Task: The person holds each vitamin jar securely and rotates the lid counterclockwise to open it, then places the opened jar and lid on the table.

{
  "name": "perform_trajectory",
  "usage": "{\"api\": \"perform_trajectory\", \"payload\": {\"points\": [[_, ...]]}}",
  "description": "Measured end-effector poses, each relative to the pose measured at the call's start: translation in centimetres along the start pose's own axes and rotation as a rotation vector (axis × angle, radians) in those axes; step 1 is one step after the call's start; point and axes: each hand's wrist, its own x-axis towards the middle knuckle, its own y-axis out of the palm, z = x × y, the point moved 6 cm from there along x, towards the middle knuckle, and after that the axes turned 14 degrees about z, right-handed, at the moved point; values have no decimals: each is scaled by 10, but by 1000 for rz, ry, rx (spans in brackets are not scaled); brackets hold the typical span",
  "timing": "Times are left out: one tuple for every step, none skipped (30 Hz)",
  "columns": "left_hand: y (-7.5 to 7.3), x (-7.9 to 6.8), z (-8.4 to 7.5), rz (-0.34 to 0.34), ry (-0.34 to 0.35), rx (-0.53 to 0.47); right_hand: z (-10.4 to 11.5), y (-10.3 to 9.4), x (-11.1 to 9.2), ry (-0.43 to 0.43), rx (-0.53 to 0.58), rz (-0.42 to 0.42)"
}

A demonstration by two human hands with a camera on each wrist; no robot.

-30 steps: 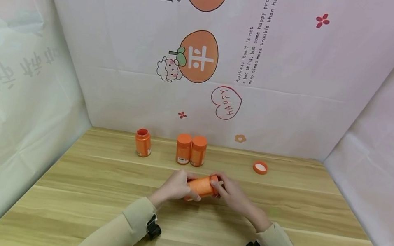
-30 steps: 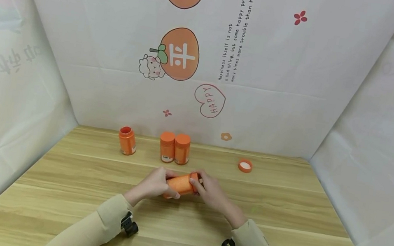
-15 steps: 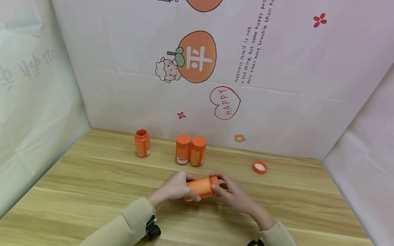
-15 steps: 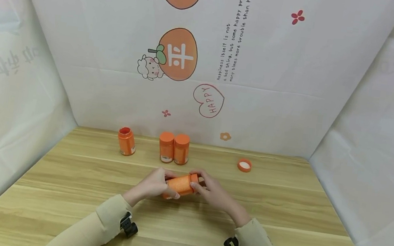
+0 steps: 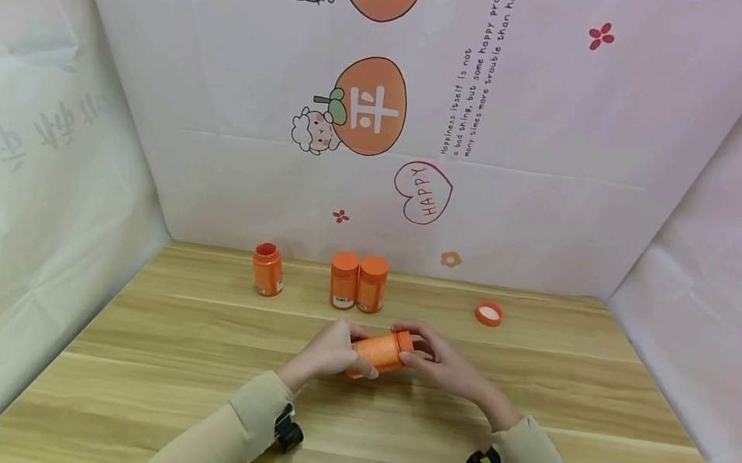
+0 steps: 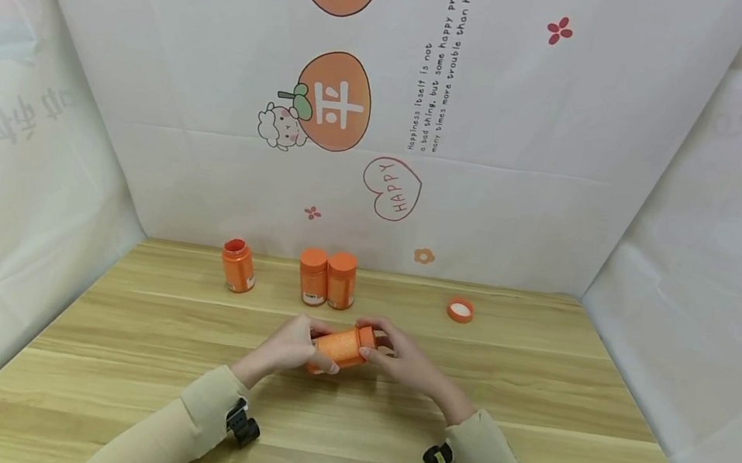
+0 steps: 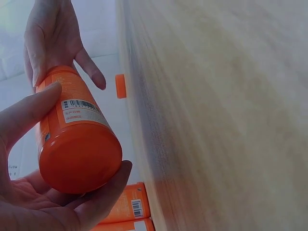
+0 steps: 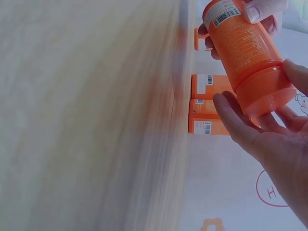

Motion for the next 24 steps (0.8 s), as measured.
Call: {"api": "perform_trajectory", "payload": {"points": [[0,0,0,0,1,-1,0,0,0,-2,-9,-4],[0,0,-1,0,3,-1,1,-1,-1,1,-17,-11],[0,-1,-1,-1,3,-2,1,-2,-1,8,-24,-19],[0,-1,-2,-2,3,-1,2,-2,-1,19,-28,-26],[0,-1,-2,-2,5,3,2,-2,-2,32,-30,-34],[0,-1,-3,0,9,8,3,-3,-2,47,-33,-44],[1,-2,-3,0,9,16,3,-3,-2,64,-33,-54],[1,-2,-3,1,8,23,3,-3,-2,79,-34,-65],[1,-2,-4,2,9,28,3,-4,-2,94,-36,-76],[2,-2,-4,4,9,34,3,-4,-2,108,-37,-88],[2,-1,-4,5,11,37,3,-4,-1,116,-47,-100],[3,-1,-4,5,9,39,3,-5,-1,129,-52,-112],[3,-1,-4,4,7,40,3,-5,-1,141,-57,-122],[4,0,-4,3,7,41,2,-6,0,152,-59,-131],[4,0,-4,1,8,42,2,-6,0,161,-65,-136],[4,0,-4,-1,10,44,2,-6,0,167,-66,-138],[4,0,-4,-3,10,43,2,-5,1,173,-70,-140],[4,0,-4,-5,12,46,1,-6,1,183,-67,-143],[4,1,-4,-9,15,47,1,-6,1,187,-71,-145],[4,1,-4,-12,15,48,1,-6,1,191,-72,-148],[4,1,-4,-15,15,47,1,-6,1,197,-75,-151],[4,1,-4,-19,14,46,1,-6,1,208,-74,-158],[4,1,-4,-24,15,45,2,-7,1,222,-74,-166],[4,1,-4,-31,15,48,1,-7,1,232,-68,-174]]}}
